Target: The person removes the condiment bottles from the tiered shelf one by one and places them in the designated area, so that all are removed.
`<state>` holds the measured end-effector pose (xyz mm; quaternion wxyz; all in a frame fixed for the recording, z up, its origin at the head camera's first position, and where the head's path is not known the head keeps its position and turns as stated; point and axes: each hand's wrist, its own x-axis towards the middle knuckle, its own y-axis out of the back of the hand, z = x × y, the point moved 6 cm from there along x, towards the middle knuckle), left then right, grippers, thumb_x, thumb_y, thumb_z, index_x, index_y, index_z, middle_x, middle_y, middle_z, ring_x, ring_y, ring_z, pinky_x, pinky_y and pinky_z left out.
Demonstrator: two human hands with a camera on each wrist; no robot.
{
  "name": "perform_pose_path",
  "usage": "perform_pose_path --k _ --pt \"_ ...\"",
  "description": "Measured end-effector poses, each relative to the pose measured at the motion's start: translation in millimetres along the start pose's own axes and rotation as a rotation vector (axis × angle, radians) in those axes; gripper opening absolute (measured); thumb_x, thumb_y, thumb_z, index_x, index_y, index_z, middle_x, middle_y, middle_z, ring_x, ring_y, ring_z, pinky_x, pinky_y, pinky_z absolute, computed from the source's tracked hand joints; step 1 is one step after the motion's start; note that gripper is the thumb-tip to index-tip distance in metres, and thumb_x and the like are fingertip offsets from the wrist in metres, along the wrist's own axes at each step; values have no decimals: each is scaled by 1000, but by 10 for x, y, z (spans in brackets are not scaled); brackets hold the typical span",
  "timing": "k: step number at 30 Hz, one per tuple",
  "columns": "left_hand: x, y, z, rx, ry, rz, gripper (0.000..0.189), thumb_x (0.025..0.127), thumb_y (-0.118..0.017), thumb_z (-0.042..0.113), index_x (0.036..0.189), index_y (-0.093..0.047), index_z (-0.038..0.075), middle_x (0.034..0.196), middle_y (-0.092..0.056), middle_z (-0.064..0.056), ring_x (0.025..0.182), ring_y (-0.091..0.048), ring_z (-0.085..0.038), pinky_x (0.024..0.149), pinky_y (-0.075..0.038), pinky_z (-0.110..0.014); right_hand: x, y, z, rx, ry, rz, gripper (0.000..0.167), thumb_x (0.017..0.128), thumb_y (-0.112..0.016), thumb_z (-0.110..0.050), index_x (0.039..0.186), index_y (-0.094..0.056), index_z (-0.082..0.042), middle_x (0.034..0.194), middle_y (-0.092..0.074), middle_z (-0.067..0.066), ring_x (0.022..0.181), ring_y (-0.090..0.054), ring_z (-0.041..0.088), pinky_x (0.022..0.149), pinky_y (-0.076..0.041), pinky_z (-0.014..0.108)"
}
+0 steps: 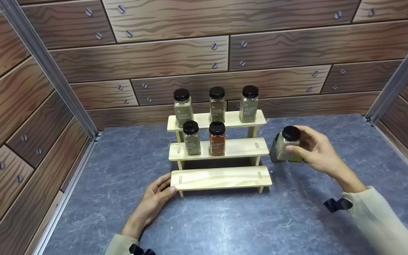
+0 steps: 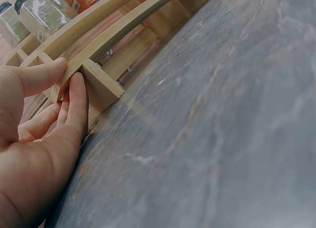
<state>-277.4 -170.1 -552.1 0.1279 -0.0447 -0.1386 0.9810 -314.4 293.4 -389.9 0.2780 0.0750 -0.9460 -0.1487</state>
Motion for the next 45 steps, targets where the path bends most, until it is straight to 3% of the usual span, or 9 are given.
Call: perform_pose_path --k 7,18,29,45 --pt "-1 -2 -5 -13 7 8 72 103 -66 1 163 -27 -11 163 -33 -34 133 -58 -22 114 -53 -31 -63 21 91 12 -13 8 52 83 -73 26 133 -60 17 118 -76 -7 105 -73 6 91 -61 18" --pt "-5 -2 -10 -13 4 10 73 102 -67 1 162 -26 -12 163 -34 -35 132 -59 -22 114 -53 -31 -172 35 286 -6 -73 -46 55 86 -74 19 138 -56 14 121 -73 -12 107 -72 6 92 -62 21" --pt "-10 -6 -12 -8 -3 1 73 103 -66 1 162 -27 -11 162 -35 -34 132 -59 -21 115 -53 -31 -250 3 436 42 -73 -6 54 83 -74 24 134 -57 18 118 -75 -9 105 -72 5 93 -61 19" --pt "12 13 -19 -28 -3 20 72 101 -66 -2 161 -28 -12 160 -38 -34 129 -60 -21 115 -53 -33 -336 -70 642 29 -93 0 54 81 -74 25 132 -56 20 118 -73 -16 107 -71 0 94 -60 17"
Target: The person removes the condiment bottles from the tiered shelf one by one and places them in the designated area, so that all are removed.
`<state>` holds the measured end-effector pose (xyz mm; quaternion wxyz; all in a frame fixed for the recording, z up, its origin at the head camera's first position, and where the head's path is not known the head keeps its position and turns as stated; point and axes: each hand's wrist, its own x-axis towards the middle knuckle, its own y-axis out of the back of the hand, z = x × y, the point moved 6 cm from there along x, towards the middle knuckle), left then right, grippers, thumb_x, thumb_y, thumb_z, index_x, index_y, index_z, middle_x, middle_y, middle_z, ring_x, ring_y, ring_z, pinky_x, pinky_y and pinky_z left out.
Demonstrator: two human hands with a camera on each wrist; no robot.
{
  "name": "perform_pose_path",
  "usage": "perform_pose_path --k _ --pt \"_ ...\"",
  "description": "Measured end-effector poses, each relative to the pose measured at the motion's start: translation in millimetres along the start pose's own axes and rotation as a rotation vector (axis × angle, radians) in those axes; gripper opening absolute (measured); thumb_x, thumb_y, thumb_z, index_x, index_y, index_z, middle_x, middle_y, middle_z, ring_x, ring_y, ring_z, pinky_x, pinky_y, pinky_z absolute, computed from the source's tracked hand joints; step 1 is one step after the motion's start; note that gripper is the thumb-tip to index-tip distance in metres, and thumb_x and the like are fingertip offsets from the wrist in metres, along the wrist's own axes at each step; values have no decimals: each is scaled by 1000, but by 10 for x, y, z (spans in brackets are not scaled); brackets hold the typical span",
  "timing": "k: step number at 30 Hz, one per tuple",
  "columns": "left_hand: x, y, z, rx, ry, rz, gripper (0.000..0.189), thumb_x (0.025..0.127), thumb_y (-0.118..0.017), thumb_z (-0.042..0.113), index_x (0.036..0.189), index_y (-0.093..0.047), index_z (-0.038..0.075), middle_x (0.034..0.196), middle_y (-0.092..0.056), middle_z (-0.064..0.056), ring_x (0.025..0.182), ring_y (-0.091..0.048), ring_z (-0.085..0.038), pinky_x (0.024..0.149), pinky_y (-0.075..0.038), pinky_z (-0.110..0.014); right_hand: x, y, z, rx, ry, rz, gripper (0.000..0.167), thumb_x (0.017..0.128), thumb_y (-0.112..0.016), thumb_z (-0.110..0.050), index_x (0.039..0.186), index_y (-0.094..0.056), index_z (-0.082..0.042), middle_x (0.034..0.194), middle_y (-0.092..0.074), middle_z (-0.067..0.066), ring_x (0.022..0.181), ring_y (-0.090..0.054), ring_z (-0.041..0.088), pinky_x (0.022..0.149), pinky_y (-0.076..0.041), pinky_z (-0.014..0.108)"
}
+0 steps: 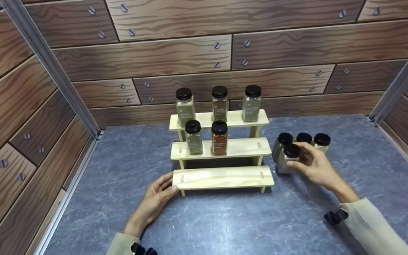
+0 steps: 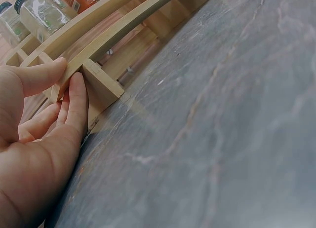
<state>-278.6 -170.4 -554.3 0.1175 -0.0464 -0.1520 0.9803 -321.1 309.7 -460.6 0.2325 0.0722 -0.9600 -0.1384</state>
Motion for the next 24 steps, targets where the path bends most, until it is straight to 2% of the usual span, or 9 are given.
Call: perform_pose_path --k 8,12,19,24 --pt "-13 -23 18 49 1 -34 75 104 -68 5 163 -26 -10 164 -33 -34 136 -57 -23 115 -53 -31 -29 -23 75 -24 -45 -18 54 84 -77 19 134 -58 14 119 -72 -12 108 -69 -1 97 -57 15" --pt "-18 -22 28 56 2 -26 75 104 -68 6 164 -26 -9 164 -33 -34 137 -57 -24 114 -53 -30 -41 -26 102 -34 -60 -26 55 85 -77 16 136 -58 13 121 -72 -8 110 -67 -2 98 -56 13" --pt "-11 -15 20 44 13 -2 75 103 -69 5 163 -27 -9 163 -34 -33 135 -58 -24 115 -53 -31 -46 -45 133 -40 -66 -39 55 85 -78 16 136 -58 13 126 -72 10 111 -67 -2 99 -56 13" --pt "-18 -13 25 40 9 -2 74 103 -68 5 163 -26 -10 163 -34 -34 135 -58 -24 115 -52 -31 -38 -55 145 -29 -66 -42 54 85 -77 16 135 -57 14 126 -72 4 111 -68 -2 99 -56 14"
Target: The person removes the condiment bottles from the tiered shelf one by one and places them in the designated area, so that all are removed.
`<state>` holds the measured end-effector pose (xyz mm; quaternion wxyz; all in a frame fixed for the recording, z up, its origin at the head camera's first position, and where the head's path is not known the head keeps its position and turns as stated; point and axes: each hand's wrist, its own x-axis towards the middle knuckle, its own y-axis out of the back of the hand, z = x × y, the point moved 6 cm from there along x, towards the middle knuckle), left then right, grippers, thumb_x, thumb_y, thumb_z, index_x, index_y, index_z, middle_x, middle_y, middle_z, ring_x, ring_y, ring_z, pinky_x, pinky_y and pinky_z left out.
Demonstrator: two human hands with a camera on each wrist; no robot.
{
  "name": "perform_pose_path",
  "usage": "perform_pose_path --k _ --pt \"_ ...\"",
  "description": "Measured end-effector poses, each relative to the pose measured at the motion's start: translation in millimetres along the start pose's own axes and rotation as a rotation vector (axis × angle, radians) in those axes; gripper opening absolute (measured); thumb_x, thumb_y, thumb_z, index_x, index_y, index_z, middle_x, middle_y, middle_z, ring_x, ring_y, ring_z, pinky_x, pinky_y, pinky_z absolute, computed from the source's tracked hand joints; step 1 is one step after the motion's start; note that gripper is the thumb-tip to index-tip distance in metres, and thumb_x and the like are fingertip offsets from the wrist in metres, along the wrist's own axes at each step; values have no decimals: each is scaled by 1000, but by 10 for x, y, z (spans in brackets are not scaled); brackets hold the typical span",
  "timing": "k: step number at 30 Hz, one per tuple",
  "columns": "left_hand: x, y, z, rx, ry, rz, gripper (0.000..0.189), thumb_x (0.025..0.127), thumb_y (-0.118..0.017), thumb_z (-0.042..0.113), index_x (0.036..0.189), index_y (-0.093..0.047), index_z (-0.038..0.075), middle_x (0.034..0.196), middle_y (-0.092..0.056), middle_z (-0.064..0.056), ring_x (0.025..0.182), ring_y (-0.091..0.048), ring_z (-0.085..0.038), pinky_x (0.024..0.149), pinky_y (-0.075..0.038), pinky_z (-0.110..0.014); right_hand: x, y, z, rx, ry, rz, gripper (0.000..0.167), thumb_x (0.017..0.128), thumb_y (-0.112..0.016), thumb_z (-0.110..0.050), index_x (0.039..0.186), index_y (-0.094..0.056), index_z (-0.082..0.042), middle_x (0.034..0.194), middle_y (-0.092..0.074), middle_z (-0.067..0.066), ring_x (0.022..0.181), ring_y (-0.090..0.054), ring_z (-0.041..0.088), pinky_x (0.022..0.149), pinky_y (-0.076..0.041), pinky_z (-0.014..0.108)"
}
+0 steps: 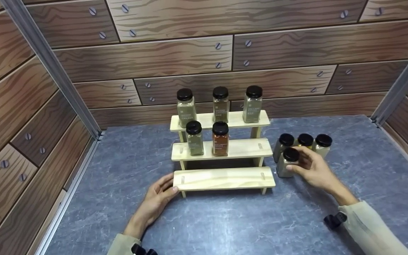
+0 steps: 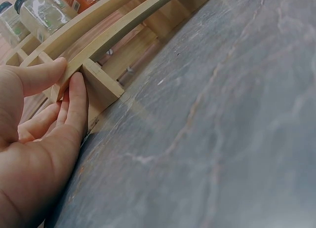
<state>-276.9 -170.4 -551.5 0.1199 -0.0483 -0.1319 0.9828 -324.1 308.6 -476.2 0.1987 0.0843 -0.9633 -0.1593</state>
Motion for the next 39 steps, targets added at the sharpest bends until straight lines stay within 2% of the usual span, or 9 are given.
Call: perform_pose_path --k 4,7,14,16,19,22,26,34,39 --pt "-1 -1 1 -2 -2 1 74 103 -68 4 163 -26 -11 163 -34 -34 134 -58 -24 115 -52 -31 -3 -3 -2 13 8 -2 55 85 -76 17 136 -57 15 124 -71 -6 111 -68 -2 98 -57 14" --pt "1 -1 0 -3 -5 0 74 103 -68 4 163 -27 -11 163 -34 -34 134 -58 -24 114 -52 -31 -7 -3 0 14 7 -4 55 85 -76 17 136 -56 15 124 -72 -7 111 -68 -2 98 -57 14" --pt "14 -8 -21 -5 -4 -29 74 104 -66 4 164 -25 -10 164 -32 -33 138 -55 -24 116 -51 -31 -23 14 -38 -49 -8 -13 56 86 -78 14 137 -57 12 130 -67 29 111 -67 -4 98 -54 11" --pt "16 -10 -22 -2 -7 -36 74 104 -66 4 164 -25 -9 164 -32 -33 139 -54 -24 117 -51 -31 -17 34 -80 -53 -2 -9 56 86 -78 14 138 -57 13 131 -65 33 112 -66 -5 100 -53 10" --pt "20 -5 -23 -8 -8 -31 74 104 -66 3 164 -25 -10 164 -33 -34 138 -55 -24 116 -51 -31 10 75 -169 -33 22 4 57 85 -78 16 138 -57 14 131 -66 29 114 -67 -2 103 -52 12" --pt "19 -1 -19 -12 -9 -24 74 103 -66 3 163 -25 -10 164 -33 -34 137 -56 -24 115 -52 -31 54 112 -287 -7 62 13 54 86 -77 18 137 -57 16 129 -69 23 116 -70 6 105 -54 17" --pt "21 5 -21 -19 -8 -17 74 102 -67 2 163 -26 -11 163 -34 -34 135 -56 -23 115 -52 -32 108 121 -455 -30 101 -6 50 89 -77 14 136 -59 12 129 -70 20 118 -70 13 105 -55 19" --pt "9 3 -14 -14 -15 -17 74 103 -67 3 163 -25 -12 162 -35 -34 134 -58 -23 115 -52 -32 206 23 -732 -53 108 -42 49 93 -78 6 139 -60 7 132 -68 25 121 -70 17 106 -56 21" --pt "14 5 -13 -17 -6 -4 73 103 -67 3 162 -27 -11 162 -35 -34 133 -59 -23 115 -52 -31 284 -91 -835 -61 114 -55 50 94 -79 2 140 -60 5 133 -69 13 124 -69 14 109 -54 21"
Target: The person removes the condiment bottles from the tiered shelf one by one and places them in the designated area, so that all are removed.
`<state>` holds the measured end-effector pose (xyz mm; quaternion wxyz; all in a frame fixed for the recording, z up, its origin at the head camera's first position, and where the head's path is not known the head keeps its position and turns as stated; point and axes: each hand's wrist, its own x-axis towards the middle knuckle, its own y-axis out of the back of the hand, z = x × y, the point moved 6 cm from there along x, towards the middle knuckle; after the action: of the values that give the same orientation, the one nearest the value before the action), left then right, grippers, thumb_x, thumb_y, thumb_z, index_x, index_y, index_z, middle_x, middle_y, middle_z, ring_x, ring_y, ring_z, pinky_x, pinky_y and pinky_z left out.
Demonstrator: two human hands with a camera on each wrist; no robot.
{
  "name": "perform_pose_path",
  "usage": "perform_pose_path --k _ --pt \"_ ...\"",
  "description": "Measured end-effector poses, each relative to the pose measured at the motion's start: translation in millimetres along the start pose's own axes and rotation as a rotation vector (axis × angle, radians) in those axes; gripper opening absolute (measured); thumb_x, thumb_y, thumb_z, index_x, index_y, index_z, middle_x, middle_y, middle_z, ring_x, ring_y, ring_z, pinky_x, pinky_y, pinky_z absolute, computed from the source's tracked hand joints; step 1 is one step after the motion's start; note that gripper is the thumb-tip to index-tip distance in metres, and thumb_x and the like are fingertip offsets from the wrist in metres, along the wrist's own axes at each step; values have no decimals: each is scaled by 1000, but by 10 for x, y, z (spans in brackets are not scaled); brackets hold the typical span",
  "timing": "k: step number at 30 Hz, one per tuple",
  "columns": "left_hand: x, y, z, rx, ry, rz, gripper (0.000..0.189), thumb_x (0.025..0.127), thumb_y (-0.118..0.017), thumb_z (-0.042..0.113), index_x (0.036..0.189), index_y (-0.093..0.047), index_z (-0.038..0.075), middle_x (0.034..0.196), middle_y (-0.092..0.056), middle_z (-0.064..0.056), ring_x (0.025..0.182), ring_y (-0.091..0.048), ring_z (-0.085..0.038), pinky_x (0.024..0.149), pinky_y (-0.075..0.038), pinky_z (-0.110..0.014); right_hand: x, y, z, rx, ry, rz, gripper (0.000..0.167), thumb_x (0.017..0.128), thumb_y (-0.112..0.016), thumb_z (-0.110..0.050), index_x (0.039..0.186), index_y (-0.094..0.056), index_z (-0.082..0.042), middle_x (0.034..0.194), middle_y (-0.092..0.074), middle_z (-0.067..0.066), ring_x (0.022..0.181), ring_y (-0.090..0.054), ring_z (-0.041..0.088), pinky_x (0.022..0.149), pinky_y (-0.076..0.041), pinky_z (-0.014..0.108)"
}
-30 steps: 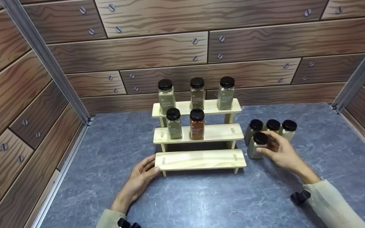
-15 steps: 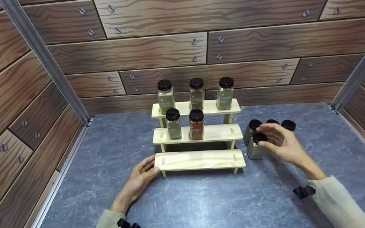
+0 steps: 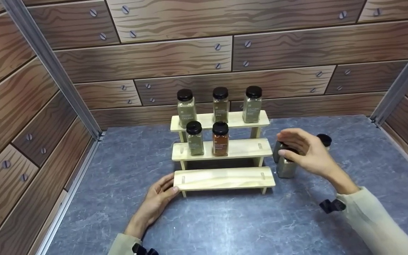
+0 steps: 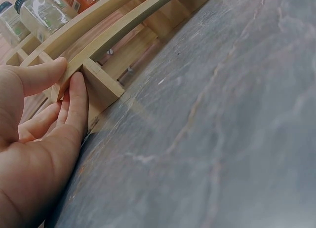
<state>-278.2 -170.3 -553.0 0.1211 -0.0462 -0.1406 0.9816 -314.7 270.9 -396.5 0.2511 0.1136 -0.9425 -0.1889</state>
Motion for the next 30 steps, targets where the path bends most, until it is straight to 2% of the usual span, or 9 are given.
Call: perform_pose_path --k 2,5,10,17,23,30 --pt "-1 -1 -1 1 1 -2 73 103 -67 2 162 -27 -11 162 -35 -34 133 -58 -23 115 -52 -31 39 -53 -23 14 3 -2 51 93 -79 3 140 -60 5 133 -69 7 124 -68 13 110 -54 22" --pt "-5 -2 -2 3 -1 -2 72 102 -66 1 162 -27 -12 161 -36 -34 133 -58 -22 115 -52 -31 95 -137 -57 41 7 -3 52 91 -80 6 140 -60 7 133 -69 7 124 -68 11 110 -53 23" --pt "0 -6 -6 -7 -5 -3 73 102 -66 1 162 -27 -12 161 -37 -34 132 -59 -22 115 -52 -32 201 -259 -135 65 13 -7 53 89 -81 7 138 -60 8 133 -69 16 124 -68 10 111 -53 23" --pt "3 0 -8 -30 -10 -1 72 101 -66 -2 161 -27 -13 159 -38 -35 129 -61 -22 115 -53 -33 364 -462 -222 114 13 -34 54 89 -81 7 139 -59 9 135 -66 27 125 -68 23 114 -52 25" --pt "-6 8 -15 -23 -2 -2 73 102 -66 -1 162 -27 -12 161 -37 -34 130 -60 -22 115 -52 -32 481 -651 -266 151 16 -59 55 89 -81 8 139 -58 10 134 -67 21 122 -68 16 114 -53 33" --pt "3 6 -10 -18 -2 1 72 102 -66 -1 162 -27 -12 160 -38 -34 129 -61 -21 114 -53 -32 559 -776 -277 148 -24 -57 58 88 -83 4 141 -58 7 136 -67 19 123 -68 19 115 -53 36"
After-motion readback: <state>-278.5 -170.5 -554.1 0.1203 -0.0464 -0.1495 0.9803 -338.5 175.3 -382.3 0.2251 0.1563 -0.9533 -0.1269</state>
